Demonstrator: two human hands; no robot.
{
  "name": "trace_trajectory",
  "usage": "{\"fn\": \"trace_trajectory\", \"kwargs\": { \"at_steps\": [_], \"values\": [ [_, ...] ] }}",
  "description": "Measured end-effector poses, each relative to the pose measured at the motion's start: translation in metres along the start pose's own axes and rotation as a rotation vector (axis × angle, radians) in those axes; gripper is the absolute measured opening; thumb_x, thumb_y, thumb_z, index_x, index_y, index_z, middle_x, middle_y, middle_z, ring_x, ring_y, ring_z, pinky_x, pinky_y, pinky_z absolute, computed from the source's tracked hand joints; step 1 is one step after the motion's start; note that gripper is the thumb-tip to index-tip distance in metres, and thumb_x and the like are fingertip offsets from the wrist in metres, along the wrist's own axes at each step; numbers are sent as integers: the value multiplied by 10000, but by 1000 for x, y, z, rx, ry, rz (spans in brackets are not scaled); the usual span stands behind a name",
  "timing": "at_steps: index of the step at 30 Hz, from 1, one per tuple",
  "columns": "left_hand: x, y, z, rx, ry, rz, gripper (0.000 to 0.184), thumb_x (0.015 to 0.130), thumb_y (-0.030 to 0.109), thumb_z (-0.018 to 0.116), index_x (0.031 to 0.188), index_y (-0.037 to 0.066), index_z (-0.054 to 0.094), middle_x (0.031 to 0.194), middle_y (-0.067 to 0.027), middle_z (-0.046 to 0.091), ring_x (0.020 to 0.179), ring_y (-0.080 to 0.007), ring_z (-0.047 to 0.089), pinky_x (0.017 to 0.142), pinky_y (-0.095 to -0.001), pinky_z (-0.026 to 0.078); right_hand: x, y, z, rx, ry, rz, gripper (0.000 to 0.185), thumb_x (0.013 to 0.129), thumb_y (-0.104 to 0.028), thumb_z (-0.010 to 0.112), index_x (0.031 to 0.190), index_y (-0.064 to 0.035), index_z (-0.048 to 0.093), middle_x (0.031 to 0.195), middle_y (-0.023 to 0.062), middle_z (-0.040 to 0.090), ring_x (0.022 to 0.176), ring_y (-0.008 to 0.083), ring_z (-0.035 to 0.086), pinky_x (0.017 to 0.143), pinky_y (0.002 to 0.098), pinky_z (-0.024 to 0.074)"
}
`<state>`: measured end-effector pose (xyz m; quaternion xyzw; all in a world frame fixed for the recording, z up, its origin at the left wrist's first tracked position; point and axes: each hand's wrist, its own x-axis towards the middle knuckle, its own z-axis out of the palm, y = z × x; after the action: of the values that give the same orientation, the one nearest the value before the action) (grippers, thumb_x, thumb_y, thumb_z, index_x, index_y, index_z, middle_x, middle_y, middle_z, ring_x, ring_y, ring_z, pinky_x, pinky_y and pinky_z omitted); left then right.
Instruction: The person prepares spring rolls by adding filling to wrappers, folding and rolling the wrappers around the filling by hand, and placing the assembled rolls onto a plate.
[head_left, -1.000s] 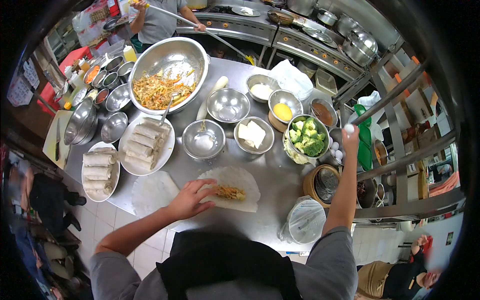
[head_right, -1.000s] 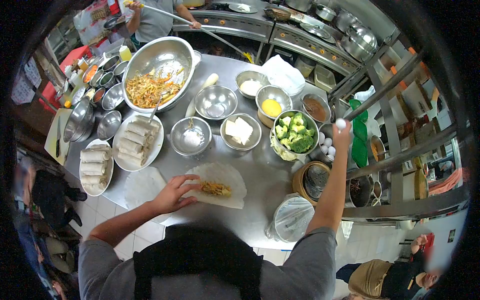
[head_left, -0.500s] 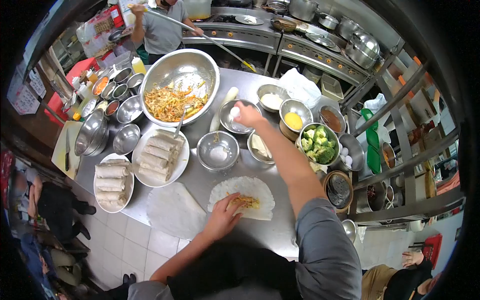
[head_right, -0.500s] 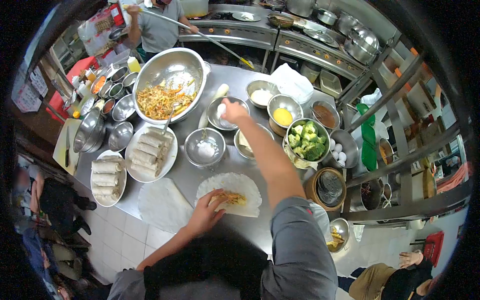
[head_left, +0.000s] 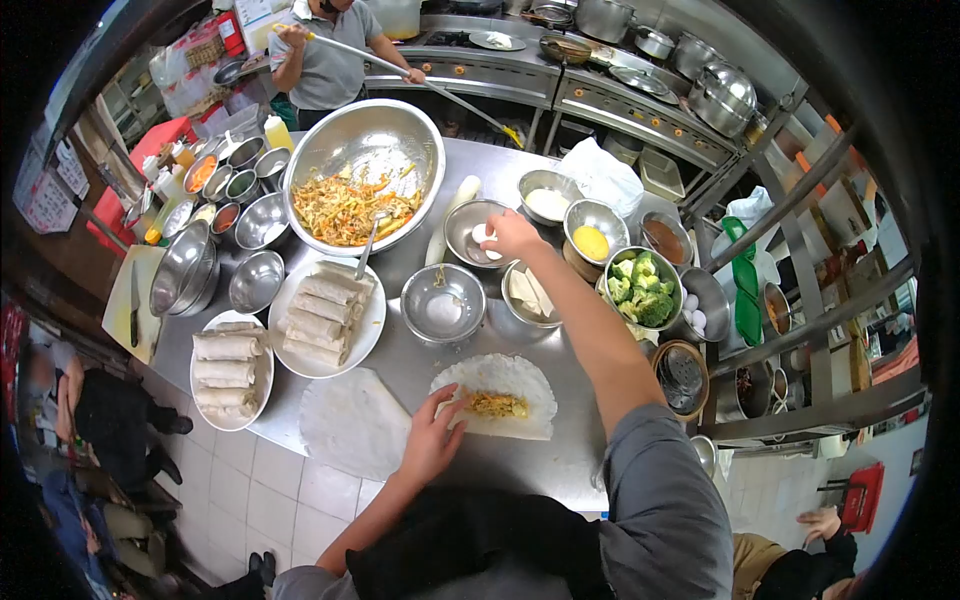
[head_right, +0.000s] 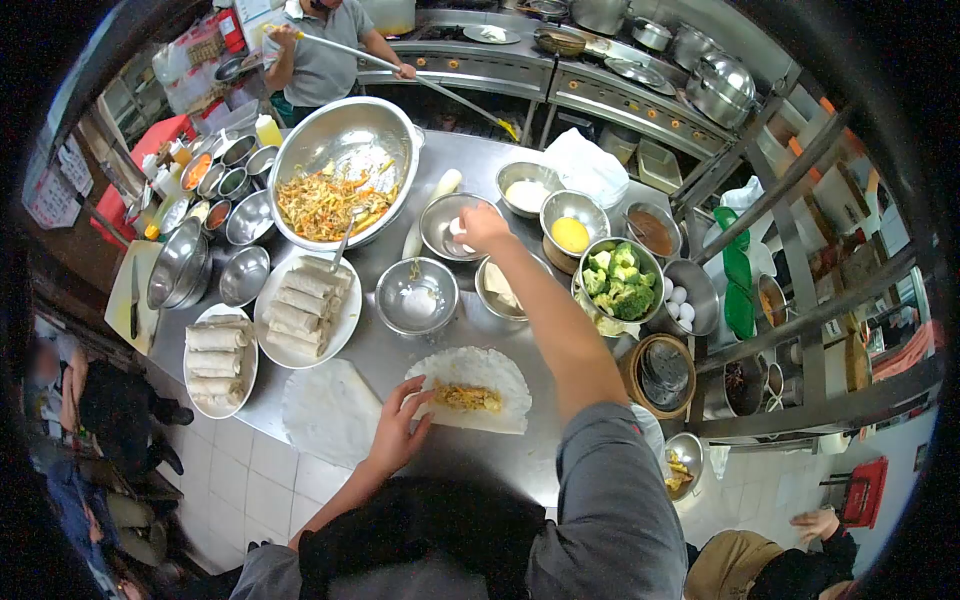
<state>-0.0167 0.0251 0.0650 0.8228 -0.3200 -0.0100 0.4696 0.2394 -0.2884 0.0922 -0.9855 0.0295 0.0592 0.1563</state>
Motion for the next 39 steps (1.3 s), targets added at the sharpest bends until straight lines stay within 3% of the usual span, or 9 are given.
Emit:
{"fn": "trace_trajectory", "kwargs": {
  "at_steps": [3,8,12,19,27,29,31,34,39],
  "values": [
    [3,-1,4,16,-17,10,411,836,46,692,1239,92,627,1372,-165,533,1205,-361,562,1000,-450,464,-36,-4,-13,-150,-235,-157,361,794,-343,801,1065,-139,678,1151,139,608,1124,324,597,955,436,490],
    [5,0,4,6,-51,18,413,838,54,692,1243,102,626,1371,-159,530,1212,-355,559,1003,-446,456,-50,12,24,-139,83,-274,107,884,-107,581,982,-109,624,1083,153,609,1014,343,639,830,459,543],
    [1,-2,0,24,-25,9,415,829,34,692,1234,98,629,1354,-163,541,1180,-359,577,987,-447,474,-32,10,24,-125,278,-261,85,882,-109,574,948,-99,626,1011,174,608,939,362,653,805,477,543],
    [-5,-10,-6,16,-4,-53,415,820,-6,687,1223,71,625,1352,-179,534,1166,-368,581,990,-435,493,5,19,30,-183,371,-205,140,879,-107,573,987,-100,661,1020,173,603,975,362,641,831,459,553],
    [-1,-8,1,66,-19,-9,421,812,27,699,1222,93,628,1351,-152,548,1190,-358,568,982,-450,470,-21,17,24,44,561,-53,240,869,-86,645,1105,-127,657,1129,154,584,1013,355,630,859,450,540],
    [-3,-12,1,132,-46,1,427,806,31,704,1220,100,628,1361,-143,543,1203,-346,560,987,-448,460,-57,8,7,128,554,-2,272,848,-77,679,1117,-114,660,1108,148,599,967,327,651,834,434,540],
    [-2,-22,2,154,-138,-56,453,778,56,738,1216,102,630,1307,-125,562,1199,-334,557,973,-456,456,-100,12,-6,398,362,-24,299,859,-191,721,1136,-99,656,1007,117,646,895,288,668,805,413,533],
    [2,-36,2,182,-209,-48,491,742,69,774,1211,69,630,1172,-134,605,1090,-365,593,943,-445,489,-181,13,2,557,194,-81,305,828,-206,760,1075,-43,684,909,113,685,810,257,670,742,370,533],
    [9,-51,15,25,-219,-263,455,755,23,764,1192,12,639,1126,-169,618,964,-333,658,856,-392,544,-291,22,81,651,27,65,323,753,-143,795,1032,-16,690,903,137,691,789,244,663,740,360,533]
  ]
}}
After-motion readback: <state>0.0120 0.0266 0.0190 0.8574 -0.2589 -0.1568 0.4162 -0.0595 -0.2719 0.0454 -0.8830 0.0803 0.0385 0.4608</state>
